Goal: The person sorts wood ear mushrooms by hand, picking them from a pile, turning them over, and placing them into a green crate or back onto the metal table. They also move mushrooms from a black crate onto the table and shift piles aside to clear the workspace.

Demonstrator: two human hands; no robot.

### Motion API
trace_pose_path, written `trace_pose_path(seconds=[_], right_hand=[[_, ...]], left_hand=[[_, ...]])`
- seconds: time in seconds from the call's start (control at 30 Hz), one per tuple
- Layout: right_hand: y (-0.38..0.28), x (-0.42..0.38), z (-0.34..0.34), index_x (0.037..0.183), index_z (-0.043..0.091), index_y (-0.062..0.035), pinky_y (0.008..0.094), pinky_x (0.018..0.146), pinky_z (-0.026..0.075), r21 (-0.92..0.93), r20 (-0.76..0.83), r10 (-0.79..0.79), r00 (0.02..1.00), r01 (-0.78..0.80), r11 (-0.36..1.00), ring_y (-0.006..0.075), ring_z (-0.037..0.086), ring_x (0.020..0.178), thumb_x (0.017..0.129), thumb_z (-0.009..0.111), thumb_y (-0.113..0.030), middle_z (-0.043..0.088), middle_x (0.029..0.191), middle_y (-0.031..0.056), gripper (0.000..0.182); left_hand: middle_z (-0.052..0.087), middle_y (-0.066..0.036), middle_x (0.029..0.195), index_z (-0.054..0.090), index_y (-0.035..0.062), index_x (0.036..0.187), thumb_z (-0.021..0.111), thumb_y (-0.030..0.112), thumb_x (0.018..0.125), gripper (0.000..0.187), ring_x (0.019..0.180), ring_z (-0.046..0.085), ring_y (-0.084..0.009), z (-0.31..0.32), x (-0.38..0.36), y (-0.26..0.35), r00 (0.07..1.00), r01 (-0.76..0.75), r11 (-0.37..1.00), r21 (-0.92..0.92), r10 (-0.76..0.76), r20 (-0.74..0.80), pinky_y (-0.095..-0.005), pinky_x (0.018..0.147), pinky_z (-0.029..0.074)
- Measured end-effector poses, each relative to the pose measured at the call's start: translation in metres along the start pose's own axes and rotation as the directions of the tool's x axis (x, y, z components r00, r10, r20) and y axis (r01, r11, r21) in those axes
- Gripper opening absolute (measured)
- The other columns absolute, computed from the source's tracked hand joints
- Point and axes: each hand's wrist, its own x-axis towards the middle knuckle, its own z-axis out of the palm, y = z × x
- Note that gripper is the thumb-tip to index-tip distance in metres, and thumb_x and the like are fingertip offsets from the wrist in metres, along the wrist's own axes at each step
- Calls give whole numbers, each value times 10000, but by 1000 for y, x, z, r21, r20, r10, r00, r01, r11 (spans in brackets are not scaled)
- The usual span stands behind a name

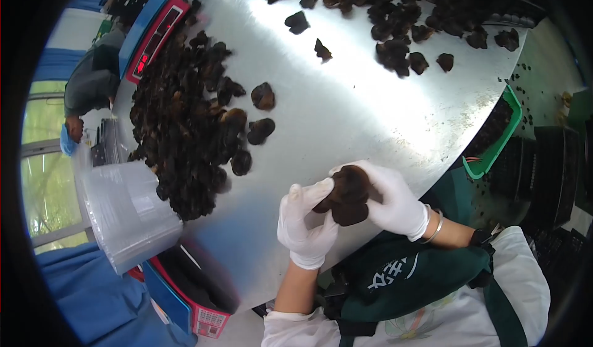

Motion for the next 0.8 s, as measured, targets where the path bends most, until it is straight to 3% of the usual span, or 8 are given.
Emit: trace_pose_path(seconds=[0.13,0.27,0.33,0.4,0.5,0.57,0.73,0.8], right_hand=[[-16,13,-31,1308,565,-46,407,868,541,-192,322,49,945,15,981,366,669,980,896,631,-146,686,1077,179,428],[-2,53,-101,1199,651,-56,443,912,497,-529,-50,-167,985,116,841,335,638,1003,889,591,-100,685,1061,148,319],[-5,83,-130,1217,599,-28,436,1004,427,-865,-143,-476,868,124,486,347,543,1168,869,570,-56,611,1221,182,351],[2,85,-128,1254,557,-13,478,1026,401,-959,-128,-454,882,7,284,379,517,1193,872,567,-79,547,1300,228,387],[-13,62,-101,1221,562,-33,478,1028,401,-833,188,-268,945,298,466,369,530,1190,788,628,-114,535,1303,198,446],[-32,69,-106,1240,584,-66,475,1060,382,-749,310,-215,926,377,545,364,498,1259,818,642,-146,519,1361,174,433],[27,153,-171,1231,632,-75,502,1069,369,-992,-54,-594,803,25,123,388,444,1291,897,644,-248,528,1378,170,376],[25,143,-181,1170,656,-61,445,993,441,-863,101,-245,964,207,460,362,567,1150,868,669,-241,577,1320,162,352]], left_hand=[[716,-100,1066,327,-34,1515,689,-56,837,769,965,669,-202,-25,20,-9,972,195,976,93,-180,-151,-322,904,519],[600,-176,1322,352,-24,1503,621,-19,896,665,1226,562,-263,-90,76,-56,821,462,886,-31,-441,-362,-373,1098,389],[492,-191,1432,350,-26,1502,623,-20,880,679,1326,463,-295,-95,84,-73,900,389,834,392,-254,-355,-395,1149,319],[353,-202,1541,348,-31,1500,631,-21,840,718,1439,319,-328,-74,96,-65,961,253,830,497,-153,-232,-417,1207,212],[274,-205,1581,320,-24,1515,631,2,826,757,1465,274,-345,-12,93,-32,975,171,980,99,-183,128,-436,1215,196],[188,-241,1615,305,-19,1525,674,138,855,781,1487,208,-398,13,94,-33,943,54,986,155,-101,318,-482,1211,178],[261,-253,1581,373,-1,1502,634,98,841,717,1469,231,-424,70,122,-29,903,-102,973,209,2,430,-499,1198,186],[306,-245,1560,411,-3,1480,597,40,816,691,1459,254,-419,69,131,-30,892,-151,952,266,16,452,-490,1197,196]])
